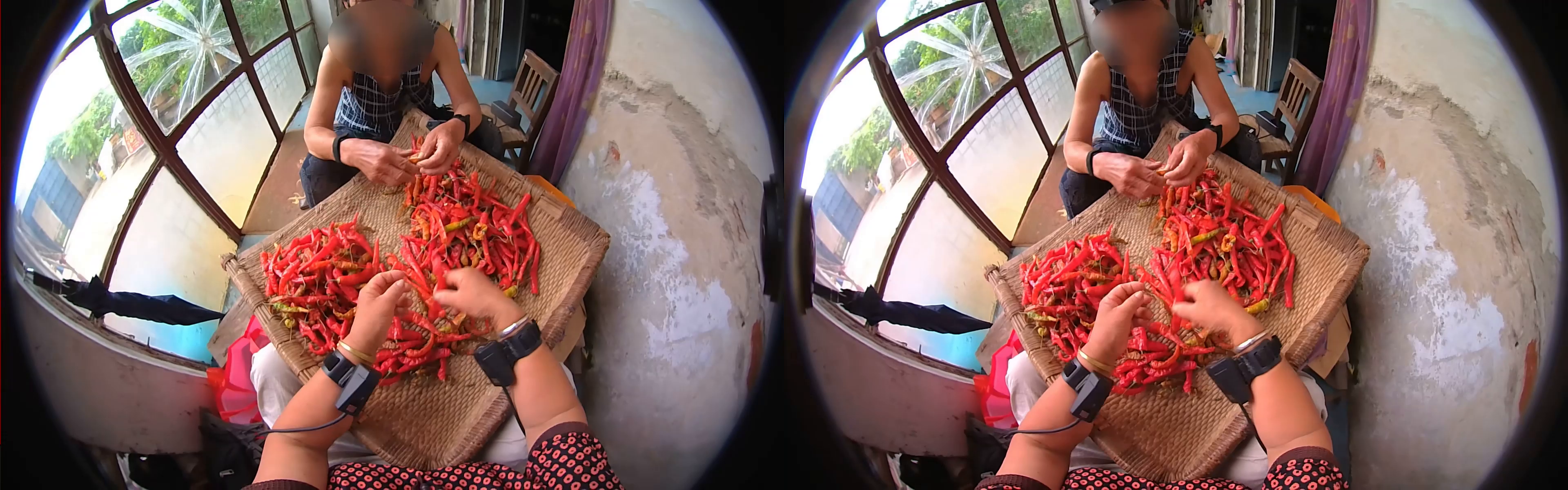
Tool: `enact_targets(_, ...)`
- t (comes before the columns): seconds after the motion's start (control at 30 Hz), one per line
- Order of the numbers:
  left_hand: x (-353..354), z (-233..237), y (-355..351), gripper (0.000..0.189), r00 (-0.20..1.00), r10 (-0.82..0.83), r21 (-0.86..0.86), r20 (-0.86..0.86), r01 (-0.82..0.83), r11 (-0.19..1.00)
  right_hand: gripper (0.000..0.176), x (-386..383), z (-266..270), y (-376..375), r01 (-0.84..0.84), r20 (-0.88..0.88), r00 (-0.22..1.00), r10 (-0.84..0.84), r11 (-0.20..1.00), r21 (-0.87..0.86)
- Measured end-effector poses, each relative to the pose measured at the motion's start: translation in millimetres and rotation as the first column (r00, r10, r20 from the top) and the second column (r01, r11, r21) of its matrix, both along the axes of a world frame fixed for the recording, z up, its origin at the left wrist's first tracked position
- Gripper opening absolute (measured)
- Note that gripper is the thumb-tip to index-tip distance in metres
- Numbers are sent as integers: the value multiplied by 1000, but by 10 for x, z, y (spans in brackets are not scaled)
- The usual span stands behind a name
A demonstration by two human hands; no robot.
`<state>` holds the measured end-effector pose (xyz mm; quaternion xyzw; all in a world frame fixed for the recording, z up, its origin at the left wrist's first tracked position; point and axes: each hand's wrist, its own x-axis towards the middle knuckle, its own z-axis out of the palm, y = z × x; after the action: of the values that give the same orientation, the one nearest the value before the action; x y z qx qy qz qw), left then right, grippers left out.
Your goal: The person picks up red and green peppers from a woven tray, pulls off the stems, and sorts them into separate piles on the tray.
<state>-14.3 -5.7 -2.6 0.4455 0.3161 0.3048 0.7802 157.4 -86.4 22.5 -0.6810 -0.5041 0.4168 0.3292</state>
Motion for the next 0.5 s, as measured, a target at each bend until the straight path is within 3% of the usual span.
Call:
enact_targets(0.03, -16, -77, 51, 13, 991, -3, 199, -134, 30, 980, 20, 57, 66, 1, 111, -108, 988, -107, 994, 26)
enact_targets(0.07, -32, -240, 117, 16, 962, -23, 422, -272, 141, 896, 22, 85, 71, 23, 272, -344, 916, -208, 950, 150)
enact_targets(0.1, -63, -208, 99, 16, 962, -21, 421, -272, 138, 896, 25, 113, 62, 46, 447, -571, 781, -255, 866, 225)
enact_targets(0.13, -99, -154, 65, 19, 882, 55, 691, -468, 326, 646, 33, 179, 41, 73, 530, -659, 706, -261, 812, 246)
enact_targets(0.17, -126, -123, 34, 22, 776, 206, 793, -596, 529, 302, 38, 164, 31, 68, 680, -694, 613, -378, 699, 220)
enact_targets(0.2, -138, -139, -5, 30, 665, 172, 678, -726, 651, 342, 41, 173, -10, 68, 708, -671, 604, -429, 675, 206)
enact_targets(0.23, -143, -150, -31, 30, 665, 171, 677, -727, 651, 344, 43, 180, -50, 64, 736, -647, 593, -479, 649, 193)
enact_targets(0.3, -142, -160, -78, 32, 556, 180, 584, -812, 783, 216, 41, 150, -60, 39, 581, -575, 701, -422, 805, 119)
enact_targets(0.37, -137, -141, -93, 34, 530, 180, 558, -829, 806, 196, 34, 93, 23, 2, 228, -328, 923, -200, 973, 47)
enact_targets(0.4, -137, -160, -91, 34, 504, 194, 536, -841, 825, 181, 34, 69, -32, 6, 96, -154, 984, -85, 993, 63)
enact_targets(0.47, -136, -193, -86, 34, 478, 210, 513, -853, 842, 168, 36, -10, -66, -33, -99, 216, 973, 88, 994, 40)
enact_targets(0.5, -138, -208, -81, 33, 472, 228, 511, -852, 845, 157, 36, -32, -61, -59, -101, 215, 972, 90, 994, 40)
